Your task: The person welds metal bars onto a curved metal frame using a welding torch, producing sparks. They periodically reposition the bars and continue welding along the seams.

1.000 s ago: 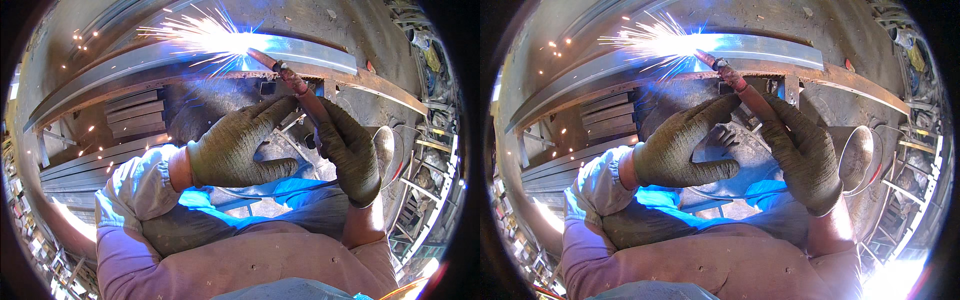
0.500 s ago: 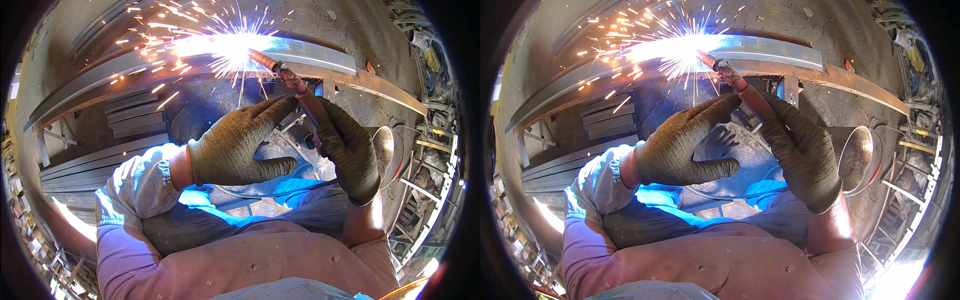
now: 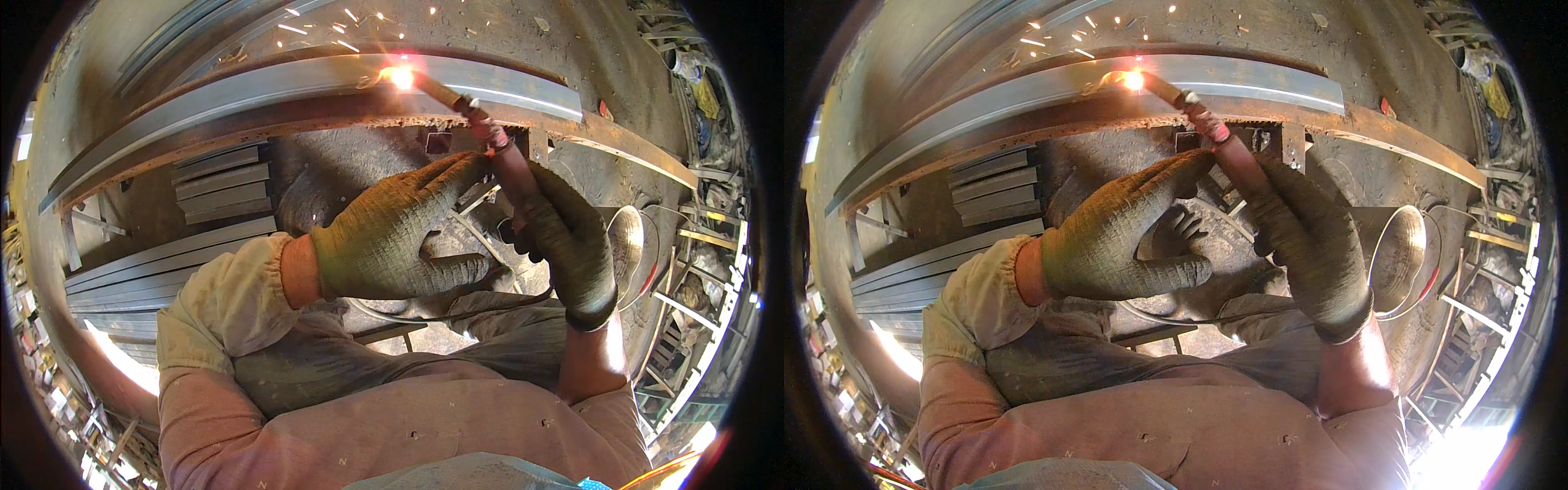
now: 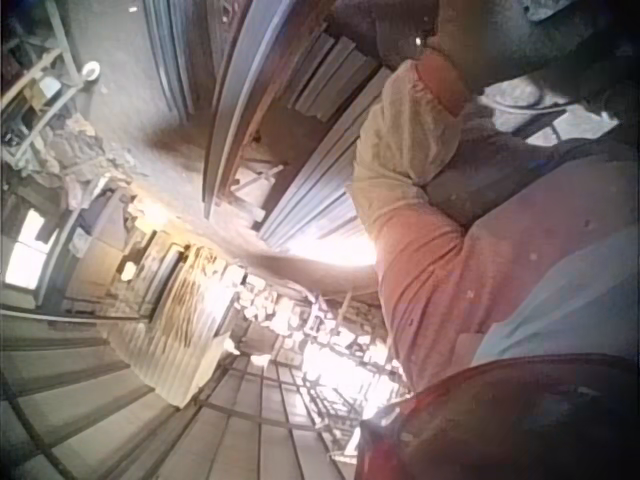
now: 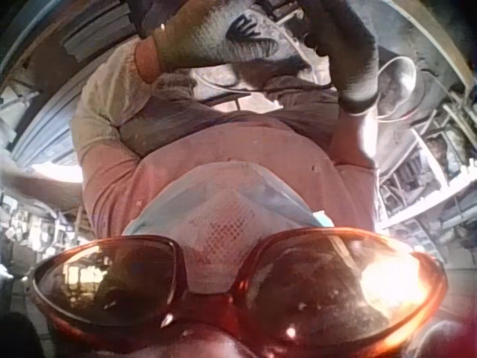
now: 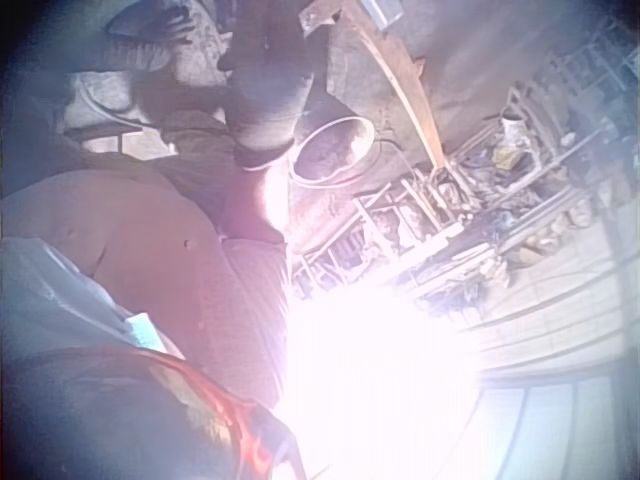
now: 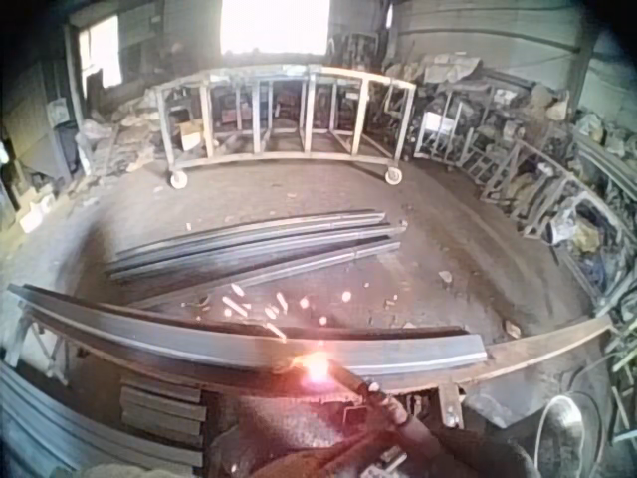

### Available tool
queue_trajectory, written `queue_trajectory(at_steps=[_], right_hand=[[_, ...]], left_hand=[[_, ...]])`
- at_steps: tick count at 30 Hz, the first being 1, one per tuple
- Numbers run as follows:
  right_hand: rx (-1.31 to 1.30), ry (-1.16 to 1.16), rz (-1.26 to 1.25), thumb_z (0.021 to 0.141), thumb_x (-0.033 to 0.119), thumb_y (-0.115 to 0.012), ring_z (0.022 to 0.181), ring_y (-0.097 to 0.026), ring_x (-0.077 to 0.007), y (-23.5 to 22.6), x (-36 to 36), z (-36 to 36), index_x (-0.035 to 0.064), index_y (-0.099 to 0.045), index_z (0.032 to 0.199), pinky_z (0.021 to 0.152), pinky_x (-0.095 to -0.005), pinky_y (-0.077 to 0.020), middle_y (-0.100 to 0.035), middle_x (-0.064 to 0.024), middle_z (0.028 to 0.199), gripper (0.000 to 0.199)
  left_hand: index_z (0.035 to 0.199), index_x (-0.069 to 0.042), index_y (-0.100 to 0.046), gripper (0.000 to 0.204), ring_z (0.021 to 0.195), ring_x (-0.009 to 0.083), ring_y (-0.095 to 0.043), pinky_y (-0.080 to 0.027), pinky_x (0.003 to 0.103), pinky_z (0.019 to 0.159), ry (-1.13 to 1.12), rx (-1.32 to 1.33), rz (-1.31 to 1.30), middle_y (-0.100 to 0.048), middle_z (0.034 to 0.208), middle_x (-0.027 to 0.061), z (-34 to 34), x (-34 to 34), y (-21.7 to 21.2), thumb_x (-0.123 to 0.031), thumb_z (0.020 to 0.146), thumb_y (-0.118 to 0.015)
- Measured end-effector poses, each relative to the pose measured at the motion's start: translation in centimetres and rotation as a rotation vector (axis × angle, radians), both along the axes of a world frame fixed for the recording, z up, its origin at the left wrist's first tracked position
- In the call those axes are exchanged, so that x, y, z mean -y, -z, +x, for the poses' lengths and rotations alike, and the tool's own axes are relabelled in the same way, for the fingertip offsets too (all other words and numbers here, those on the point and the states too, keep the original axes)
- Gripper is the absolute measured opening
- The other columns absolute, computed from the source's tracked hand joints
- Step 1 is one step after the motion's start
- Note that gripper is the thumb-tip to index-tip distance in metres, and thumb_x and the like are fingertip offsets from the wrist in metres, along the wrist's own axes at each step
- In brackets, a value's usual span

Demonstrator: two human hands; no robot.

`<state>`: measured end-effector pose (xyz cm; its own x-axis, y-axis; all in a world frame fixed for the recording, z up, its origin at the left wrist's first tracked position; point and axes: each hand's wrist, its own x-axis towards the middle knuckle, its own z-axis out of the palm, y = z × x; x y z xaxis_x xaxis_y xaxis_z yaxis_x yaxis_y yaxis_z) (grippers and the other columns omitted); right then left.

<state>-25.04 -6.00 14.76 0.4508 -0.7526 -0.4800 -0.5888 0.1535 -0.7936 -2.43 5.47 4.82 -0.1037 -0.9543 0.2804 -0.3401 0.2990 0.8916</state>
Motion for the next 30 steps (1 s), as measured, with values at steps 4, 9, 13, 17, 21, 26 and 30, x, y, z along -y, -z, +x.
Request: queue_trajectory(at_steps=[4, 9, 13, 17, 21, 26, 30], right_hand=[[0.183, 0.131, 0.065, 0.122, 0.044, -0.062, 0.074, -0.070, -0.0119, 1.5, -1.2, -1.3, -0.0023, -0.066, 0.159, 0.065, -0.0268, -0.0537, -0.082, -0.0114, 0.102, 0.059], [0.141, 0.025, 0.231, 0.123, 0.047, -0.059, 0.064, -0.066, -0.0106, 1.8, -1.0, -2.4, -0.0035, -0.070, 0.146, 0.057, -0.0258, -0.0507, -0.081, -0.0116, 0.094, 0.056], [-0.086, -0.107, 0.152, 0.124, 0.040, -0.062, 0.070, -0.062, -0.0067, 1.6, -1.5, -1.3, -0.0005, -0.072, 0.149, 0.062, -0.0238, -0.0500, -0.074, -0.0030, 0.091, 0.049], [-0.055, -0.176, 0.033, 0.124, 0.034, -0.066, 0.088, -0.057, -0.0055, 4.5, -2.2, -1.0, 0.0059, -0.067, 0.164, 0.078, -0.0243, -0.0520, -0.070, 0.0031, 0.105, 0.049], [-0.080, -0.235, -0.149, 0.119, 0.032, -0.073, 0.082, -0.075, -0.0163, 5.6, -2.0, -0.3, 0.0067, -0.073, 0.147, 0.075, -0.0375, -0.0608, -0.078, -0.0140, 0.098, 0.038], [-0.075, -0.240, -0.136, 0.121, 0.034, -0.071, 0.096, -0.065, -0.0084, 5.3, -2.1, -0.1, 0.0019, -0.071, 0.155, 0.087, -0.0301, -0.0578, -0.077, -0.0027, 0.109, 0.047], [-0.078, -0.288, -0.323, 0.114, 0.030, -0.078, 0.093, -0.083, -0.0302, 6.6, -2.2, -0.7, 0.0076, -0.072, 0.147, 0.081, -0.0439, -0.0638, -0.082, -0.0193, 0.108, 0.040]], left_hand=[[0.174, 0.007, -0.041, 0.109, 0.145, 0.0492, -0.066, -0.056, 0.053, 0.120, 0.022, -0.026, -0.033, -0.057, 0.167, 0.0318, -0.6, 0.3, 0.0, -0.044, 0.095, -0.094], [0.169, 0.006, -0.048, 0.100, 0.127, 0.0478, -0.076, -0.063, 0.052, 0.107, 0.034, 0.006, 0.035, -0.068, 0.155, 0.0296, -0.6, -0.7, 0.0, -0.045, 0.096, -0.093], [0.153, 0.004, -0.062, 0.078, 0.113, 0.0454, -0.078, -0.064, 0.051, 0.098, 0.007, 0.056, 0.033, -0.076, 0.134, 0.0265, -0.2, -1.3, -0.6, -0.041, 0.097, -0.093], [0.144, 0.001, -0.065, 0.066, 0.109, 0.0401, -0.079, -0.063, 0.048, 0.097, 0.063, 0.105, 0.240, -0.078, 0.122, 0.0207, 0.2, -1.5, -0.7, -0.035, 0.098, -0.095], [0.127, -0.002, -0.068, 0.055, 0.090, 0.0452, -0.078, -0.061, 0.054, 0.080, -0.056, 0.055, 0.158, -0.079, 0.097, 0.0216, -0.2, -1.3, -0.1, -0.045, 0.100, -0.089], [0.140, -0.001, -0.068, 0.060, 0.105, 0.0337, -0.081, -0.065, 0.044, 0.093, -0.020, 0.127, 0.319, -0.081, 0.117, 0.0168, 0.2, -1.4, -0.7, -0.035, 0.099, -0.096], [0.141, 0.000, -0.068, 0.061, 0.107, 0.0315, -0.082, -0.065, 0.043, 0.095, -0.009, 0.067, 0.357, -0.081, 0.118, 0.0173, 0.2, -1.4, -0.3, -0.034, 0.099, -0.095]])
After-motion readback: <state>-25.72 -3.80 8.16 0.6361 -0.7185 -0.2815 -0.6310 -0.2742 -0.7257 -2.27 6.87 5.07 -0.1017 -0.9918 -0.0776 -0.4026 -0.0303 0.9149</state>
